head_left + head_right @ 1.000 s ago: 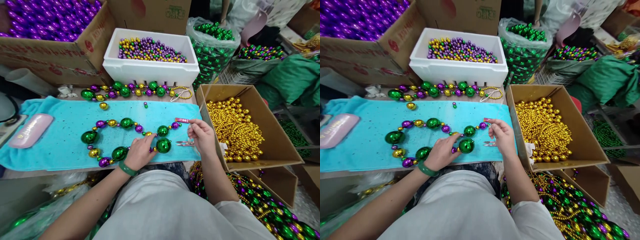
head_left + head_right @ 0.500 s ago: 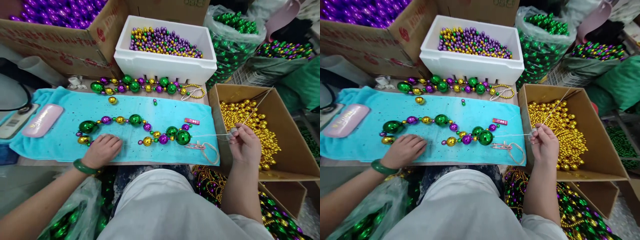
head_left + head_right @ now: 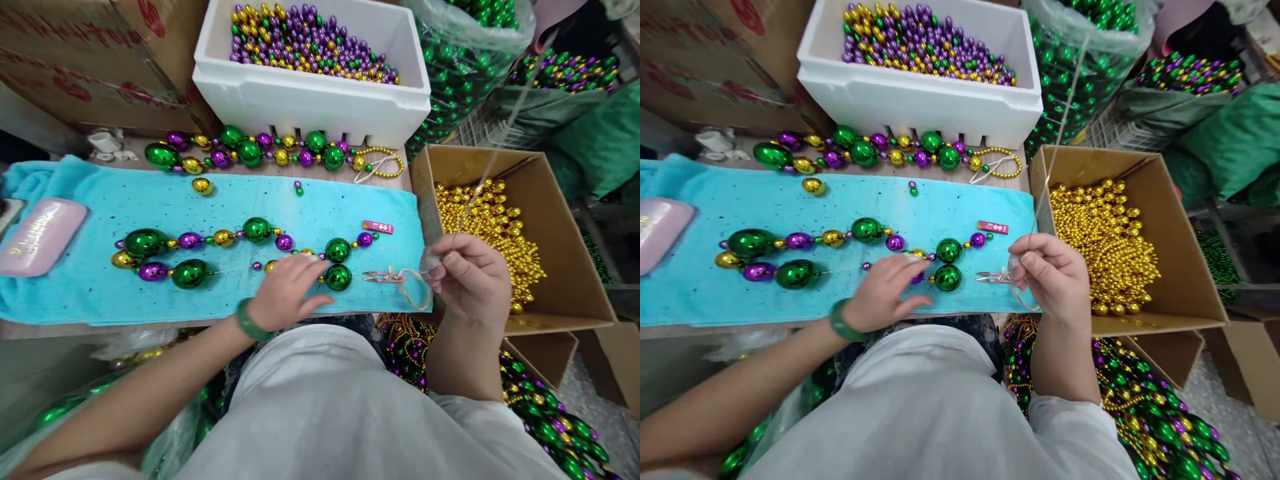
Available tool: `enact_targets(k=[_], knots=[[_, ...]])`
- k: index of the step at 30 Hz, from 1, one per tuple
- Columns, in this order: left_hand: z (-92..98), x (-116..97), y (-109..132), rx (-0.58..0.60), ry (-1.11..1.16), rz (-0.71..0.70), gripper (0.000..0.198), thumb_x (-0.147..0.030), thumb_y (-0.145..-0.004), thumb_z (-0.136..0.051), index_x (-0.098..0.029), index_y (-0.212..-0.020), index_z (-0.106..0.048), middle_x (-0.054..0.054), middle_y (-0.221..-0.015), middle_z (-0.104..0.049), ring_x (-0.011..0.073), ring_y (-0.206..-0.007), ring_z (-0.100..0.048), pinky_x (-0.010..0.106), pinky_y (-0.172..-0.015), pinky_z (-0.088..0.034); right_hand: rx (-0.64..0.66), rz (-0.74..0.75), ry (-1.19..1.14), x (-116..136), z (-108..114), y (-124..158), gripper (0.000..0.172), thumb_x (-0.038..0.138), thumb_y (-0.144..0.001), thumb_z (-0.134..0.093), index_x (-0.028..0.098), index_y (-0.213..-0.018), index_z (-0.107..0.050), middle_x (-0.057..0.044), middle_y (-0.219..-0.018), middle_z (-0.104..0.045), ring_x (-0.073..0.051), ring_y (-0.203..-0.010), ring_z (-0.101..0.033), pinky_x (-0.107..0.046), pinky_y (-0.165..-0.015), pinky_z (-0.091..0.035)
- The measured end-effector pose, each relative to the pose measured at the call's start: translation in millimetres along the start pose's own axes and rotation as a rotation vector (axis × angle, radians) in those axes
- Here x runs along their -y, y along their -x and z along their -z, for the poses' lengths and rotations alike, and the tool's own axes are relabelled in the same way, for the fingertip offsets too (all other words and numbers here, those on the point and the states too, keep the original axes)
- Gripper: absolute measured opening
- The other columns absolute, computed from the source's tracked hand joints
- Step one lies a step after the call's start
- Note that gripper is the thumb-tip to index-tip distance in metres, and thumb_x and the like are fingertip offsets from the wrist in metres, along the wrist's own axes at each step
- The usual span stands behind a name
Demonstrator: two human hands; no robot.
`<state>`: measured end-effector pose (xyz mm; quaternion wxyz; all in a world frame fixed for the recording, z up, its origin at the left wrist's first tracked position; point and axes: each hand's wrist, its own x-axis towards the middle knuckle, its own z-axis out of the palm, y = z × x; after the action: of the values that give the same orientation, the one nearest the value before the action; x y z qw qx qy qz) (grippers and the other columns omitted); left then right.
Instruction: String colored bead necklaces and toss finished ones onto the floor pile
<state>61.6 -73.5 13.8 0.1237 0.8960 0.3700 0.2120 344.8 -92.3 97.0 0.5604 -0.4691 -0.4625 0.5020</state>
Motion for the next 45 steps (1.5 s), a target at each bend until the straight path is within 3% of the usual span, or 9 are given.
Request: enact_targets(k=[2, 5, 11, 16, 21, 28, 34, 39, 45], knots=[[-28.1, -26, -23, 0.051, 0.101, 0.03, 0.054, -0.054, -0.085, -0.054, -0.015, -0.122, -0.054, 0.013, -0.12, -0.06, 0.027, -0.111, -0.053, 0.041, -0.095, -0.041, -0.027, 0.116, 0.02, 13, -7, -1, 0.013, 0.036, -0.078, -0.07, 0.025, -0.085, -0.072, 0.002, -0.051, -0.05, -0.009, -0.045, -0.048, -0.02, -0.037, -0.035], [-49.7, -32, -34, 0.191, 0.107, 0.101, 0.028, -0.038, -0.089, -0.051, -0.017, -0.103, -0.062, 0.01, -0.103, -0.065, 0.0253, -0.096, -0.056, 0.04, -0.084, -0.044, -0.143, 0.227, 0.07, 31, 3, -7, 0.01, 0.033, -0.078, -0.07, 0.026, -0.085, -0.072, 0.001, -0.052, -0.047, -0.01, -0.046, -0.045, -0.023, -0.039, -0.032], [-33.4, -4, -11, 0.294, -0.027, 0.138, 0.02, -0.035, -0.086, -0.056, -0.018, -0.094, -0.064, 0.01, -0.096, -0.064, 0.0258, -0.092, -0.056, 0.041, -0.081, -0.044, -0.434, 0.378, 0.072, 33, 44, -27, 0.009, 0.02, -0.076, -0.067, 0.025, -0.078, -0.074, -0.001, -0.056, -0.043, -0.013, -0.052, -0.041, -0.028, -0.043, -0.028], [-6.7, 20, -24, 0.168, -0.019, 0.088, 0.039, -0.052, -0.085, -0.054, -0.02, -0.102, -0.065, 0.01, -0.101, -0.066, 0.0246, -0.093, -0.059, 0.039, -0.081, -0.046, -0.262, 0.213, 0.058, 1, 36, -37, 0.024, 0.023, -0.077, -0.066, 0.024, -0.101, -0.069, 0.001, -0.057, -0.053, -0.012, -0.052, -0.049, -0.023, -0.041, -0.034], [12.4, 91, -83, -0.029, -0.056, 0.456, 0.029, -0.03, -0.09, -0.045, -0.017, -0.099, -0.069, 0.01, -0.098, -0.069, 0.0243, -0.096, -0.061, 0.037, -0.087, -0.047, 0.013, -0.065, 0.017, -37, 8, -41, 0.014, 0.027, -0.079, -0.067, 0.02, -0.092, -0.067, 0.001, -0.056, -0.057, -0.01, -0.049, -0.049, -0.021, -0.043, -0.036], [-3.1, 152, -145, -0.021, 0.15, 0.757, 0.016, -0.026, -0.077, -0.059, -0.02, -0.082, -0.074, 0.008, -0.094, -0.073, 0.0261, -0.099, -0.062, 0.036, -0.094, -0.044, 0.014, -0.201, 0.057, -72, -20, -46, 0.015, 0.032, -0.076, -0.067, 0.018, -0.081, -0.066, 0.003, -0.052, -0.052, -0.009, -0.046, -0.043, -0.021, -0.042, -0.033], [-16.2, 151, -167, -0.046, 0.37, 0.826, 0.007, -0.014, -0.057, -0.071, -0.019, -0.058, -0.066, 0.006, -0.07, -0.069, 0.0261, -0.091, -0.063, 0.036, -0.091, -0.046, -0.039, -0.238, 0.125, -87, -37, -51, 0.019, 0.035, -0.071, -0.065, 0.017, -0.076, -0.064, 0.003, -0.051, -0.051, -0.01, -0.046, -0.043, -0.022, -0.044, -0.034], [3.6, 127, -157, -0.064, 0.731, 0.858, 0.017, -0.028, -0.079, -0.056, -0.015, -0.082, -0.066, 0.008, -0.079, -0.069, 0.017, -0.071, -0.065, 0.032, -0.071, -0.054, -0.076, -0.235, 0.172, -95, -40, -52, 0.021, 0.036, -0.07, -0.063, 0.016, -0.073, -0.065, 0.002, -0.052, -0.051, -0.009, -0.047, -0.043, -0.022, -0.046, -0.033], [32.6, 99, -139, -0.186, 1.615, 0.98, 0.009, -0.017, -0.078, -0.058, -0.011, -0.078, -0.064, 0.006, -0.071, -0.067, 0.0104, -0.06, -0.062, 0.02, -0.055, -0.05, -0.063, -0.221, 0.189, -100, -43, -53, 0.022, 0.036, -0.07, -0.063, 0.015, -0.073, -0.066, 0.003, -0.051, -0.048, -0.009, -0.047, -0.04, -0.023, -0.045, -0.03]])
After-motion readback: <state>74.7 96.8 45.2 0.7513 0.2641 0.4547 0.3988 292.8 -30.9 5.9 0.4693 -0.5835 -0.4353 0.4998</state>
